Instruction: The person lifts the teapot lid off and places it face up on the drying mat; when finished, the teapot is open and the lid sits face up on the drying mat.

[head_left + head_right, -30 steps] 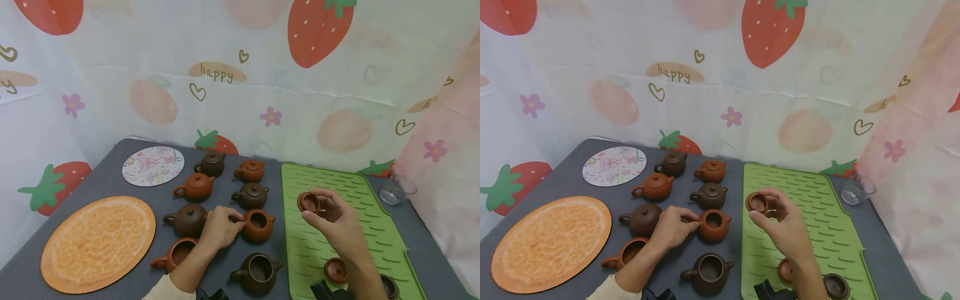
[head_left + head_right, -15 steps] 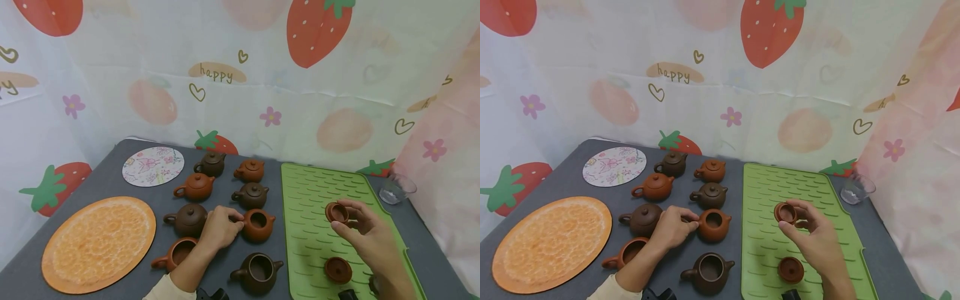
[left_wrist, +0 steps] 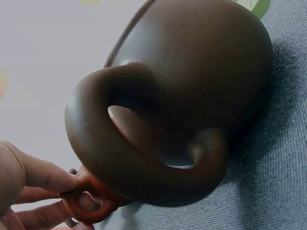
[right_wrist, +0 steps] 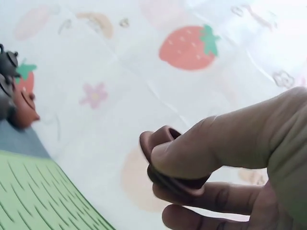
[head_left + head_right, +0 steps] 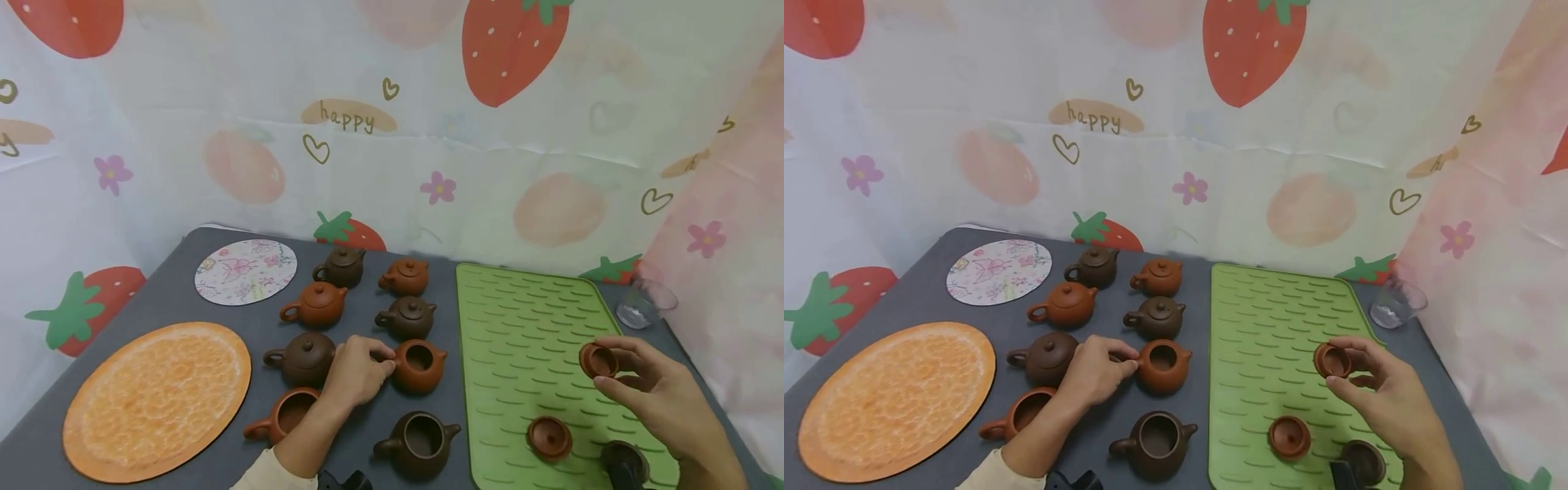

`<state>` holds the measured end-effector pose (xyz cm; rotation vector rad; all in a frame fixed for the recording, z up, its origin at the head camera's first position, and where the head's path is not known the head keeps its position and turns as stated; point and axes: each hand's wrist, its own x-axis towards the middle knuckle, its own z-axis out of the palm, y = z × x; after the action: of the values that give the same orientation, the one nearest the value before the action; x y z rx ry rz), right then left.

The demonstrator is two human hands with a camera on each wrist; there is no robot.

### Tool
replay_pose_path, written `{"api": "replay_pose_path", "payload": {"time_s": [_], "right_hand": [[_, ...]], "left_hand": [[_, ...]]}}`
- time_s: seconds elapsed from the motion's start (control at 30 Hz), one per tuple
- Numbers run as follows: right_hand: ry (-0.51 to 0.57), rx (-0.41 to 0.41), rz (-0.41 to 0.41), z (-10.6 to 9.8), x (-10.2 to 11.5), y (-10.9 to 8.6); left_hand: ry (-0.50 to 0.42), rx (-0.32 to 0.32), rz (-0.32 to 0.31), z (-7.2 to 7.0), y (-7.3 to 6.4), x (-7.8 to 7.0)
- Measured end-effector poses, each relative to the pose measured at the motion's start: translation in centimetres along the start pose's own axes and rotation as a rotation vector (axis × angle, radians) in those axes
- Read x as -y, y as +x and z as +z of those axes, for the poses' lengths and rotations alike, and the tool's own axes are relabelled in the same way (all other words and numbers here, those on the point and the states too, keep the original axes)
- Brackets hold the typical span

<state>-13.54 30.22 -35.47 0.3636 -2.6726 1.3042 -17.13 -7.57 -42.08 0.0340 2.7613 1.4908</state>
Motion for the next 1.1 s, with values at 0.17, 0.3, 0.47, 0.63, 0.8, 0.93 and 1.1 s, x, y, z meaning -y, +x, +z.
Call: {"api": "replay_pose_path", "payload": {"time_s": [0.17,0.3,0.47,0.63,0.8,0.93,1.1], "right_hand": [[-0.071,0.041,0.081,-1.0,-1.4,0.0],[-0.103,0.114,0.156,-1.4,-2.2,0.2],[-0.101,0.179,0.227,-1.7,-3.4,0.2],[-0.094,0.246,0.296,-1.6,-4.5,0.3],[-0.072,0.289,0.358,-1.4,-5.6,0.5],[-0.082,0.296,0.347,-1.2,-6.5,0.6],[-0.067,0.321,0.352,-0.8,-7.3,0.6]], "left_hand": [[0.012,-0.005,0.001,0.0,0.2,0.0],[0.02,-0.01,0.001,0.0,0.2,-0.1],[0.021,-0.015,0.011,0.1,0.2,0.0],[0.021,-0.012,0.016,0.2,0.1,0.1],[0.036,-0.017,0.024,0.1,0.1,0.0],[0.047,-0.025,0.016,0.1,0.1,0.0],[0.045,-0.023,0.01,0.1,0.0,0.0]]}}
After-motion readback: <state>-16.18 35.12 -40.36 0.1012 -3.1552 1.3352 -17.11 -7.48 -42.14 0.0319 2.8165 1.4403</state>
